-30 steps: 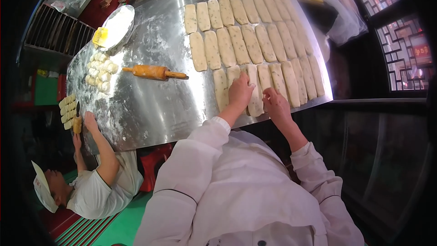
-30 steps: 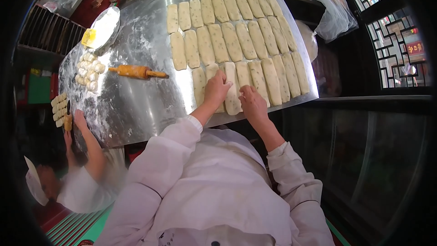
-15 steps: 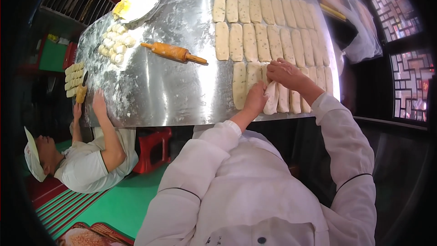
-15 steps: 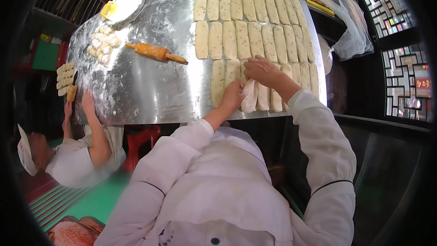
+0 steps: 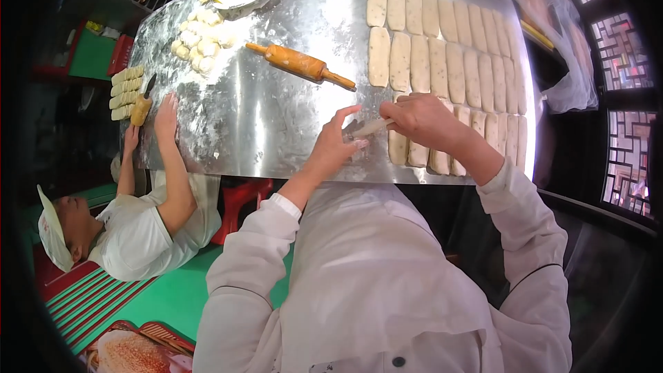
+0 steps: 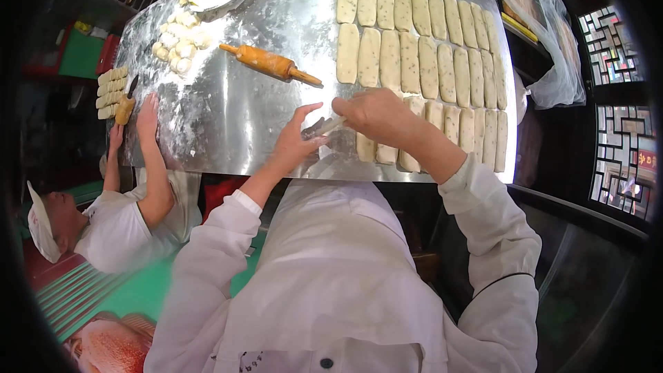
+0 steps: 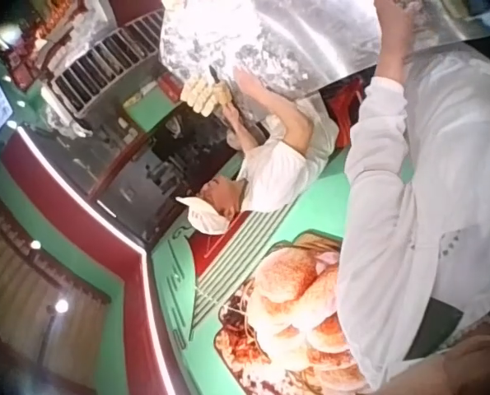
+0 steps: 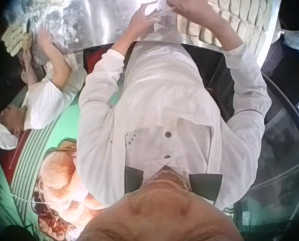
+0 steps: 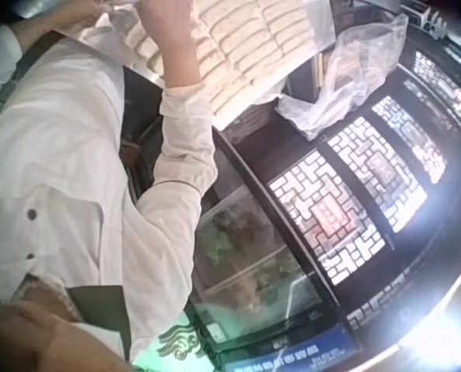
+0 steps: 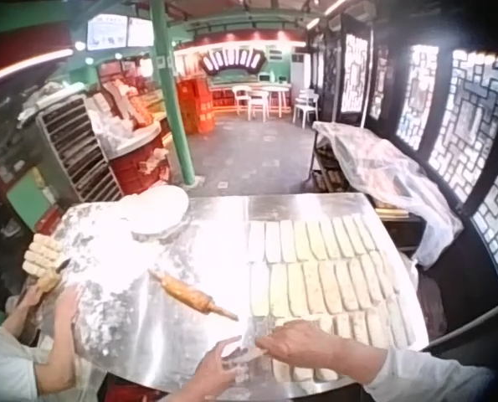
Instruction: Rolling out small portions of dough into flat circles using a wooden rolling pin.
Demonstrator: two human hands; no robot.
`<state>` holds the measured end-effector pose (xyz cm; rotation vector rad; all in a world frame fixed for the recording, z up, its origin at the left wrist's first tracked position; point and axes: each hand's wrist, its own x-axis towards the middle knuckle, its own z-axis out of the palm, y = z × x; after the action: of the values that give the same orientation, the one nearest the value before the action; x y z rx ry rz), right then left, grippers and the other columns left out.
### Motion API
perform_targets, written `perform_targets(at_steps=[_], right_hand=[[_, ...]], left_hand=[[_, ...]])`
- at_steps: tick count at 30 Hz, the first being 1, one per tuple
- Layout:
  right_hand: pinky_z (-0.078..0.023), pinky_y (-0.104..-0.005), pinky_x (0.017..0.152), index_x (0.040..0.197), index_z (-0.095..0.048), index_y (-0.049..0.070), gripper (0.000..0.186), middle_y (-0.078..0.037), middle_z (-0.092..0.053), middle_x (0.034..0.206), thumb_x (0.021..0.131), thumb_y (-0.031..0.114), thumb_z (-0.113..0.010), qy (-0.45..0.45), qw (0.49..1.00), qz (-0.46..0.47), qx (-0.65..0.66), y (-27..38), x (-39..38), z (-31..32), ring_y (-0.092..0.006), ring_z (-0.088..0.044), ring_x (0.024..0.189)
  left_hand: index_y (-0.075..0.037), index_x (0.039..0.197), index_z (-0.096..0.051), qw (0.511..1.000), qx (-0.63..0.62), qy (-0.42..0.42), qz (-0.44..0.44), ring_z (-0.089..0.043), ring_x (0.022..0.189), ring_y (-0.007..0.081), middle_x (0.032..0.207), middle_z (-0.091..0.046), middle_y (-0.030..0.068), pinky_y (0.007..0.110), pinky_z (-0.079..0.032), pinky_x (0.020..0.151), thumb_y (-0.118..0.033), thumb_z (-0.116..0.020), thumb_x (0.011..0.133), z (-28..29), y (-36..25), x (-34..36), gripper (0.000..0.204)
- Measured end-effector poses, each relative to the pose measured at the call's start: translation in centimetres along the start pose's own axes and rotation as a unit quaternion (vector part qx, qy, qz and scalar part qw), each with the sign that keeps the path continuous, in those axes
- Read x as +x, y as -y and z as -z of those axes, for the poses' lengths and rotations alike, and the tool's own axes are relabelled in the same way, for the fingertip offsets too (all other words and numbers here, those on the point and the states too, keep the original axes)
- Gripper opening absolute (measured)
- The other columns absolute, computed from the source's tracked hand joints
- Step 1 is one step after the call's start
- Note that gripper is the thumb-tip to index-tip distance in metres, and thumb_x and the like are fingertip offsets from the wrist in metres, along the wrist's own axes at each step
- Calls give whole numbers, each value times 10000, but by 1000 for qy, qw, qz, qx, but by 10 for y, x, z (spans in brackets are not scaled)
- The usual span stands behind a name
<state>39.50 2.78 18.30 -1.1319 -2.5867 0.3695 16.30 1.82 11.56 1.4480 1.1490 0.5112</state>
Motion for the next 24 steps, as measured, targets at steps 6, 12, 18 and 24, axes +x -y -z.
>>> perform_targets(at_steps=[6, 12, 18, 24], right_hand=[[-477, -409, 552, 873, -529, 84, 98, -87, -557, 627, 829, 133, -602, -12, 998, 39, -47, 26, 33, 2, -297, -621, 614], [-508, -401, 653, 935, -578, 68, 113, -89, -610, 791, 829, 106, -568, -36, 999, -19, 23, 47, 31, -26, -286, -630, 774], [-492, -428, 699, 967, -561, 76, 169, -97, -567, 865, 809, 113, -609, -53, 974, -196, 97, 59, -7, -178, -298, -595, 867], [-498, -433, 694, 906, -557, 91, 104, -87, -572, 875, 825, 103, -623, -94, 939, -313, 110, 74, -21, -191, -319, -599, 854]], left_hand=[[-17, 986, -727, 997, 65, 13, -39, -643, 931, 314, 927, -697, 175, 406, -495, 828, -135, -741, 748, 28, 20, 9, 266], [-71, 873, -671, 931, 229, -90, -271, -588, 900, 312, 888, -626, 100, 435, -449, 824, -39, -697, 725, 88, 19, -29, 154], [-93, 892, -673, 911, 338, -14, -235, -577, 913, 302, 914, -617, 84, 441, -433, 836, -71, -729, 703, 119, 115, -22, 198], [-62, 895, -663, 940, 293, 41, -172, -562, 937, 319, 936, -607, 97, 429, -444, 849, -80, -700, 756, 135, 109, 9, 145]])
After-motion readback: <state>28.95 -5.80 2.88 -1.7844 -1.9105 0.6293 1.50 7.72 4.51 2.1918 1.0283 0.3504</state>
